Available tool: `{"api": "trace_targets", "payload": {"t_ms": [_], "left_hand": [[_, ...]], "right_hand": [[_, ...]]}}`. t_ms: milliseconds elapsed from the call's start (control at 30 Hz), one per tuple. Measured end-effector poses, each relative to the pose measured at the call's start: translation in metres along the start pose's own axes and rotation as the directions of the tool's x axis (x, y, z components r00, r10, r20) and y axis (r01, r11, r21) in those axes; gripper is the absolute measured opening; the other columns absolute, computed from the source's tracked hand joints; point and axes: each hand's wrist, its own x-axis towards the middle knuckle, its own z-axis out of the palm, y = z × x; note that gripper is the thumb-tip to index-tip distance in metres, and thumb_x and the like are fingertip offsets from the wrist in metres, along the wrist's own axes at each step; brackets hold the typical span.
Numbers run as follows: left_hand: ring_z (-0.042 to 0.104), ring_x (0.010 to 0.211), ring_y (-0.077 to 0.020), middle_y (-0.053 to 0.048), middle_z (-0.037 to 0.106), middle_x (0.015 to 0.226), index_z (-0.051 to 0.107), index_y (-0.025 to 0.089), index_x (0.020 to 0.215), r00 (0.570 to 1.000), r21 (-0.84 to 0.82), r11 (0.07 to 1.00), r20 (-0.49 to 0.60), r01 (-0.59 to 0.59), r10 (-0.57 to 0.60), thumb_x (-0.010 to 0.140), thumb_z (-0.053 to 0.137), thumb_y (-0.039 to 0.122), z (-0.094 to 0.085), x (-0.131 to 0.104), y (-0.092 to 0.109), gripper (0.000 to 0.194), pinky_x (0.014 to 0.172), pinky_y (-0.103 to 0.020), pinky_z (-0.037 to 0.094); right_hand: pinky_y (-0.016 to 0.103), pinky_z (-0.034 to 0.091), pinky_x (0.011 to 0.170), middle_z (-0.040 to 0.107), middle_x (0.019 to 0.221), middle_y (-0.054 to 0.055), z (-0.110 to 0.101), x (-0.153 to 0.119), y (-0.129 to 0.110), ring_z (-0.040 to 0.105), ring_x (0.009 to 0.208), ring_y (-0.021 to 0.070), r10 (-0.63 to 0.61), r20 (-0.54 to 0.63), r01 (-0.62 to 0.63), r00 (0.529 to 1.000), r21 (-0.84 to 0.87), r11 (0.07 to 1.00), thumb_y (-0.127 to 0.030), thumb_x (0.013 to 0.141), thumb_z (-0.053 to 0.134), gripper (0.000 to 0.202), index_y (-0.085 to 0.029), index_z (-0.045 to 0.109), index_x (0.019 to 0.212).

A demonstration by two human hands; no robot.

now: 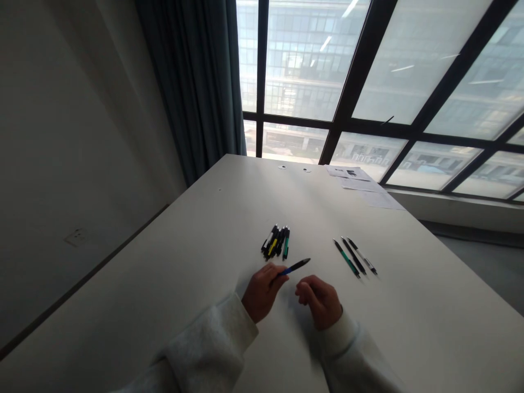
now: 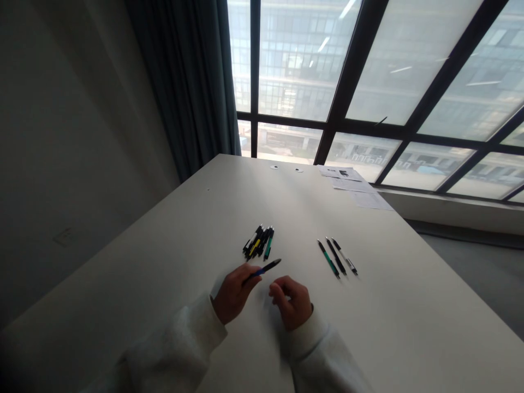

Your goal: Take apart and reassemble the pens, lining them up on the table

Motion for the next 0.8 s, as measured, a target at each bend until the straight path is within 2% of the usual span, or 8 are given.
{"api": "trace_targets", "payload": {"t_ms": [100, 200, 300, 400, 467, 600, 800], "left_hand": [[0.057, 0.075, -0.0153, -0.005, 0.061, 0.084, 0.066, 0.019, 0.101, 0.988, 0.280, 0.948, 0.033, -0.154, 0.151, 0.094, 0.050, 0.032, -0.003, 0.003, -0.011, 0.022, 0.069, -0.027, 0.047], [0.054, 0.075, -0.0165, -0.005, 0.061, 0.081, 0.067, 0.019, 0.098, 0.962, 0.461, 0.849, 0.039, -0.257, 0.271, 0.092, 0.055, 0.030, -0.005, 0.005, -0.016, 0.017, 0.069, -0.028, 0.045], [0.054, 0.077, -0.0182, -0.004, 0.064, 0.082, 0.066, 0.022, 0.098, 0.931, 0.624, 0.724, 0.013, -0.293, 0.366, 0.089, 0.060, 0.026, -0.008, 0.005, -0.014, 0.012, 0.073, -0.034, 0.041], [0.057, 0.087, -0.0213, -0.003, 0.067, 0.086, 0.065, 0.023, 0.100, 0.899, 0.746, 0.593, 0.018, -0.303, 0.437, 0.090, 0.059, 0.020, -0.007, 0.003, -0.009, 0.012, 0.088, -0.045, 0.036], [0.058, 0.088, -0.0217, -0.004, 0.067, 0.085, 0.064, 0.021, 0.101, 0.897, 0.779, 0.541, 0.063, -0.318, 0.438, 0.091, 0.057, 0.018, -0.004, 0.001, -0.007, 0.012, 0.090, -0.046, 0.035], [0.057, 0.072, -0.0195, -0.005, 0.065, 0.079, 0.061, 0.015, 0.100, 0.926, 0.791, 0.519, 0.153, -0.324, 0.345, 0.092, 0.056, 0.025, 0.006, -0.004, -0.011, 0.014, 0.069, -0.035, 0.039], [0.056, 0.076, -0.0194, -0.005, 0.066, 0.086, 0.060, 0.018, 0.107, 0.929, 0.761, 0.563, 0.137, -0.322, 0.345, 0.094, 0.051, 0.023, 0.004, -0.002, -0.014, 0.016, 0.067, -0.034, 0.035]], "right_hand": [[0.023, 0.040, 0.043, 0.058, 0.054, 0.000, -0.011, 0.004, 0.009, 0.049, 0.043, 0.0108, 0.095, -0.120, -0.082, 0.988, 0.109, 0.991, -0.048, 0.090, 0.052, 0.038, -0.018, 0.059, 0.067], [0.022, 0.038, 0.040, 0.054, 0.050, -0.001, -0.013, 0.008, 0.015, 0.047, 0.040, 0.0099, 0.125, -0.140, -0.108, 0.982, 0.121, 0.987, -0.050, 0.087, 0.055, 0.042, -0.018, 0.057, 0.061], [0.023, 0.039, 0.041, 0.054, 0.049, -0.002, -0.009, 0.009, 0.017, 0.049, 0.040, 0.0101, 0.121, -0.124, -0.109, 0.985, 0.104, 0.989, -0.052, 0.086, 0.056, 0.042, -0.018, 0.057, 0.062], [0.023, 0.040, 0.043, 0.055, 0.050, -0.002, -0.004, 0.011, 0.020, 0.049, 0.041, 0.0107, 0.108, -0.134, -0.099, 0.985, 0.073, 0.992, -0.052, 0.086, 0.056, 0.040, -0.018, 0.057, 0.064], [0.024, 0.041, 0.043, 0.055, 0.050, -0.002, -0.002, 0.012, 0.023, 0.049, 0.042, 0.0111, 0.103, -0.148, -0.096, 0.984, 0.054, 0.994, -0.052, 0.086, 0.056, 0.039, -0.019, 0.056, 0.065], [0.024, 0.041, 0.044, 0.057, 0.053, -0.001, 0.004, 0.013, 0.026, 0.050, 0.043, 0.0119, 0.123, -0.150, -0.114, 0.981, 0.067, 0.991, -0.053, 0.084, 0.058, 0.037, -0.020, 0.056, 0.068], [0.025, 0.042, 0.045, 0.059, 0.053, 0.000, 0.011, 0.012, 0.026, 0.051, 0.044, 0.0131, 0.161, -0.119, -0.151, 0.980, 0.086, 0.985, -0.059, 0.081, 0.059, 0.042, -0.019, 0.057, 0.067]]}}
